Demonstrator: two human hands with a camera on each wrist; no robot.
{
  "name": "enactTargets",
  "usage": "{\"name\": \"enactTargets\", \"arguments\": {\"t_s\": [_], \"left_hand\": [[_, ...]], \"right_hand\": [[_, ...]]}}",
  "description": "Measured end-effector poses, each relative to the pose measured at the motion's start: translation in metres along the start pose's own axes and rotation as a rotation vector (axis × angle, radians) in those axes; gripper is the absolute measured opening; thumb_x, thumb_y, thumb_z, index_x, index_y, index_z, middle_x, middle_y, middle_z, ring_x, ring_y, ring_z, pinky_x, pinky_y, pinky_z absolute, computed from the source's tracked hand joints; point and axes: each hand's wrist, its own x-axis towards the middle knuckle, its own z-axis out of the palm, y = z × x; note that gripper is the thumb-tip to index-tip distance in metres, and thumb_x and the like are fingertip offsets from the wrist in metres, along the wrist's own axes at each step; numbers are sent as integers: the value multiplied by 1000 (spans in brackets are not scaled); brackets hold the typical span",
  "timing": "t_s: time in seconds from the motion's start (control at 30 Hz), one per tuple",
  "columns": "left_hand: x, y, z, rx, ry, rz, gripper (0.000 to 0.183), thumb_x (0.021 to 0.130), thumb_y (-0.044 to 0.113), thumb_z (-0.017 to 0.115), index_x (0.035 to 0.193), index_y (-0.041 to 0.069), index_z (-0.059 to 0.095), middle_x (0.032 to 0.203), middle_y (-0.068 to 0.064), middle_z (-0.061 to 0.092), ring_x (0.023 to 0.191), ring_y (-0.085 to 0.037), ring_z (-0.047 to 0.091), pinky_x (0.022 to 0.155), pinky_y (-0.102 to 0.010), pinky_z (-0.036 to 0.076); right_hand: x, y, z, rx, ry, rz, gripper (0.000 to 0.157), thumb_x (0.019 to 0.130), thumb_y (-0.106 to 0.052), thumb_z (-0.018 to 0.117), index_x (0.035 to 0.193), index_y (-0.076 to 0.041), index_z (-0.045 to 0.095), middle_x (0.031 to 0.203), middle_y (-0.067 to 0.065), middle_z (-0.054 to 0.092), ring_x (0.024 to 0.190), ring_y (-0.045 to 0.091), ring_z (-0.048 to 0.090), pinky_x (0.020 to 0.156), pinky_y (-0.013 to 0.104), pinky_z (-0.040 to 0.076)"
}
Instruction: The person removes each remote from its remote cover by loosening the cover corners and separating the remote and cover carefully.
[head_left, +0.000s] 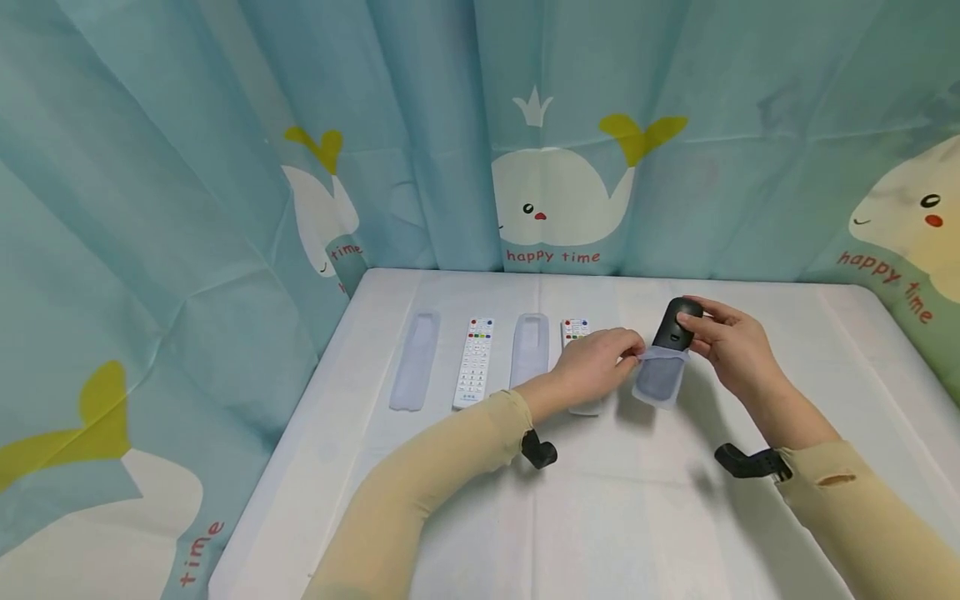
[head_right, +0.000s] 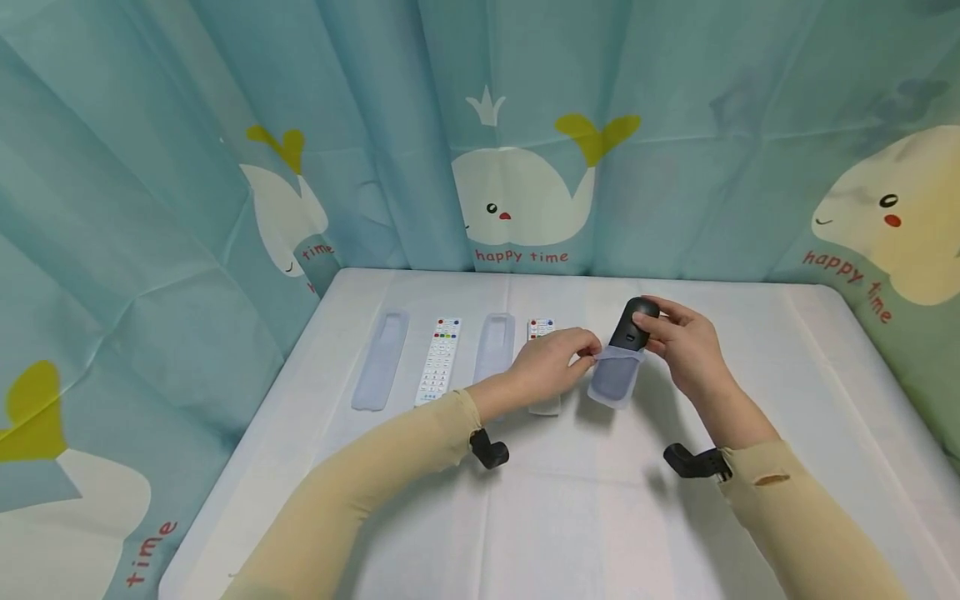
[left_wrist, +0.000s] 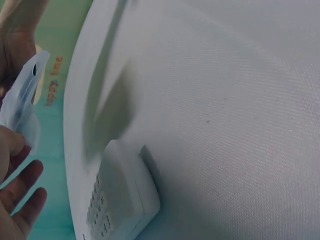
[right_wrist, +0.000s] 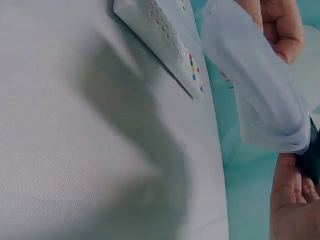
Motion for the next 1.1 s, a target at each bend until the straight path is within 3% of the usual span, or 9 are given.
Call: {"name": "enactTargets", "arguments": {"t_s": [0.1,0.17,0.23,0.37,0.5,0.67,0.83,0.97,1.1], "left_hand": [[-2,-2,0,-34,20,-31,11,102,23,63,111,25,68,107,16,64,95,3,58,73,-13,44],[-4,-3,0,-53,27,-56,12,101,23,62,112,25,68,107,16,64,96,4,57,73,-13,43],[-5,-3,-1,-59,40,-69,16,100,23,61,114,24,68,108,15,62,96,3,56,73,-13,43],[-4,1,-3,-33,68,-57,25,100,25,59,124,26,66,115,15,60,102,1,55,76,-15,45],[-2,8,-4,79,103,67,27,103,34,62,128,30,69,123,12,59,111,-5,54,84,-17,46],[3,15,-3,270,168,253,22,101,37,66,120,33,77,120,9,62,110,-9,55,92,-18,44],[7,19,0,419,222,345,19,102,40,65,112,32,79,115,9,64,107,-11,57,90,-21,47],[7,19,2,492,187,387,18,102,36,63,113,32,77,118,9,61,109,-11,54,94,-24,45],[4,20,6,537,91,417,17,103,33,61,114,35,74,123,9,57,114,-12,50,102,-26,40]], "right_hand": [[1,0,0,43,8,24,54,95,-6,74,142,-3,47,109,-4,67,85,10,69,74,22,58],[2,0,1,25,13,33,53,94,-7,75,140,-4,48,104,-6,69,83,10,70,73,22,59],[3,1,1,-2,21,37,56,93,-9,76,142,-3,48,100,-7,71,81,9,71,72,22,59],[4,1,3,-50,31,46,77,94,-10,76,155,5,31,98,-10,70,81,8,72,71,21,59],[4,2,7,-62,15,52,79,97,-8,72,157,9,24,95,-11,70,81,8,72,72,21,58],[5,4,12,-105,2,72,78,99,-12,70,158,8,23,93,-12,70,81,6,70,72,20,58],[5,5,16,-137,12,102,80,98,-14,71,159,5,22,91,-10,71,77,5,71,70,19,58],[6,6,17,-142,12,108,77,99,-12,68,159,6,22,89,-9,72,76,5,71,69,19,58],[6,5,17,-203,29,98,78,97,-17,73,157,6,28,92,-12,70,79,4,71,72,19,58]]}}
